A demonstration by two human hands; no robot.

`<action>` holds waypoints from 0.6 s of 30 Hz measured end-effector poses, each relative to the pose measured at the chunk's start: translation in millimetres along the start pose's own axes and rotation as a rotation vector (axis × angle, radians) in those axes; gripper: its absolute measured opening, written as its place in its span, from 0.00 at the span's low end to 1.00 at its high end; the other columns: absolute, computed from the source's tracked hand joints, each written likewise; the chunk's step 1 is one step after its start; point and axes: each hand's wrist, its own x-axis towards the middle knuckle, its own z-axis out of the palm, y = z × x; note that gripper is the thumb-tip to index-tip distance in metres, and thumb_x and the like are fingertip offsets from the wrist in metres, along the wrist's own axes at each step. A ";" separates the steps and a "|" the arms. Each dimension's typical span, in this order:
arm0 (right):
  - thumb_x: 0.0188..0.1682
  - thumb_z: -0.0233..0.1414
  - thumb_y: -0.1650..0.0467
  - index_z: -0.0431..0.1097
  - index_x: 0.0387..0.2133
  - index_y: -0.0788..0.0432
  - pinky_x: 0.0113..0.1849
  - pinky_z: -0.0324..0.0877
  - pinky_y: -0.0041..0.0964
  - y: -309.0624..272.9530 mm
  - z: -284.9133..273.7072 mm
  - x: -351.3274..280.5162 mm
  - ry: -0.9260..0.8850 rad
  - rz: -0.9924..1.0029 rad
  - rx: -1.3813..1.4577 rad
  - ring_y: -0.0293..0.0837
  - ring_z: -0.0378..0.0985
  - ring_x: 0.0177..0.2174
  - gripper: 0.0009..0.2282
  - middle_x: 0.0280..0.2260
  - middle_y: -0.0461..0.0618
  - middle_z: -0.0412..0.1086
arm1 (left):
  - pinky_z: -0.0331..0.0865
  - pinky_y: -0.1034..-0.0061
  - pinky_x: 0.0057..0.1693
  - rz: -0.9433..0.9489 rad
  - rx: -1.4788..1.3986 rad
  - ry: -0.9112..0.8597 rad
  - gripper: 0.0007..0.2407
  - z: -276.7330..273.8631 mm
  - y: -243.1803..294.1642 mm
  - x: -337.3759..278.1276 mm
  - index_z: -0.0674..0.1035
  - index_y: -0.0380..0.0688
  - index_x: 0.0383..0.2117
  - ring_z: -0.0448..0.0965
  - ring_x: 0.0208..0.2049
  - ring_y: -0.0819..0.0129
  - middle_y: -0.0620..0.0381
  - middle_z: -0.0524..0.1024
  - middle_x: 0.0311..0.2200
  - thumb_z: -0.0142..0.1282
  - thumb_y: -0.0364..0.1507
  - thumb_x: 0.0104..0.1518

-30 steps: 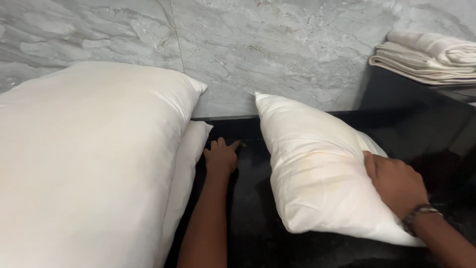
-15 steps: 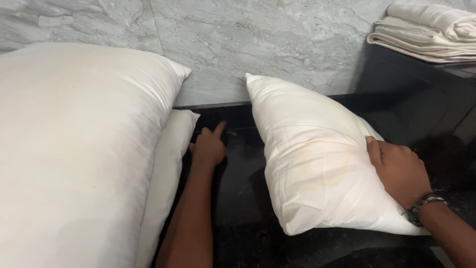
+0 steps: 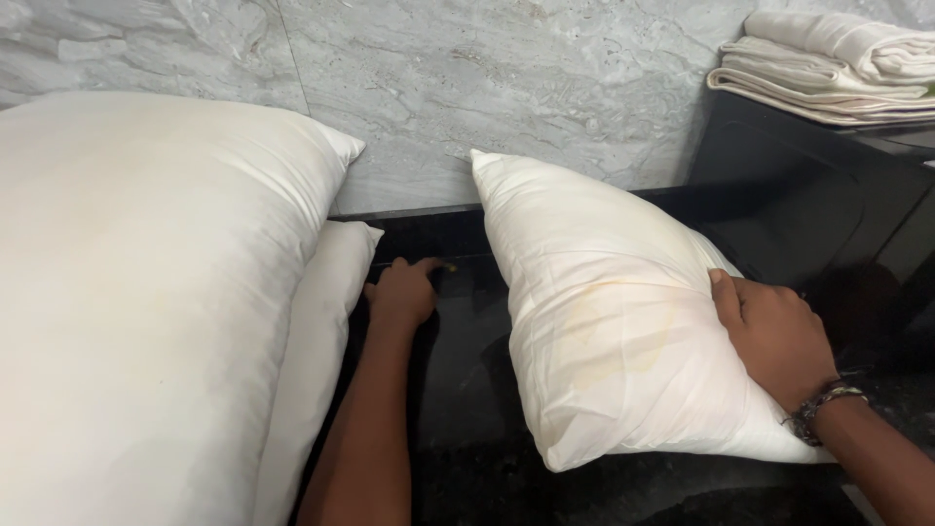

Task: The person picks up a white pillow from a stack, fluffs it by squeezing and shaking it, and then places it on a black countertop. They repeat this process, adjusting the pillow's shape and position multiple times before placing it next to other pillows.

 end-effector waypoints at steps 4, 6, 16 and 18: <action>0.62 0.35 0.55 0.79 0.30 0.63 0.41 0.77 0.50 0.2 -0.8 -0.3 -0.015 0.001 -0.015 0.62 0.82 0.26 0.29 0.24 0.65 0.77 | 0.54 0.35 0.64 0.003 -0.163 0.043 0.23 14.3 -19.1 16.7 0.71 0.71 0.60 0.68 0.61 0.49 0.50 0.69 0.58 0.50 0.28 0.57; 0.61 0.35 0.55 0.79 0.30 0.63 0.40 0.76 0.51 -4.3 -4.5 -3.7 -0.006 0.014 0.027 0.62 0.82 0.26 0.28 0.24 0.65 0.77 | 0.59 0.38 0.62 0.052 -0.334 0.106 0.25 23.0 -28.0 26.7 0.70 0.72 0.62 0.69 0.60 0.47 0.49 0.71 0.57 0.46 0.25 0.57; 0.61 0.36 0.56 0.79 0.29 0.63 0.38 0.76 0.50 -0.1 -1.9 -2.5 0.002 0.008 0.054 0.61 0.81 0.24 0.28 0.22 0.64 0.77 | 0.60 0.43 0.61 0.054 0.082 0.063 0.21 12.7 -2.5 7.8 0.73 0.75 0.61 0.73 0.55 0.52 0.49 0.72 0.53 0.42 0.29 0.64; 0.61 0.36 0.56 0.79 0.29 0.63 0.37 0.77 0.50 2.0 -0.1 -1.2 0.009 -0.002 0.049 0.60 0.81 0.23 0.28 0.21 0.64 0.77 | 0.64 0.44 0.58 0.080 0.132 0.125 0.20 13.2 -2.8 6.9 0.75 0.72 0.58 0.74 0.55 0.51 0.50 0.73 0.52 0.41 0.29 0.63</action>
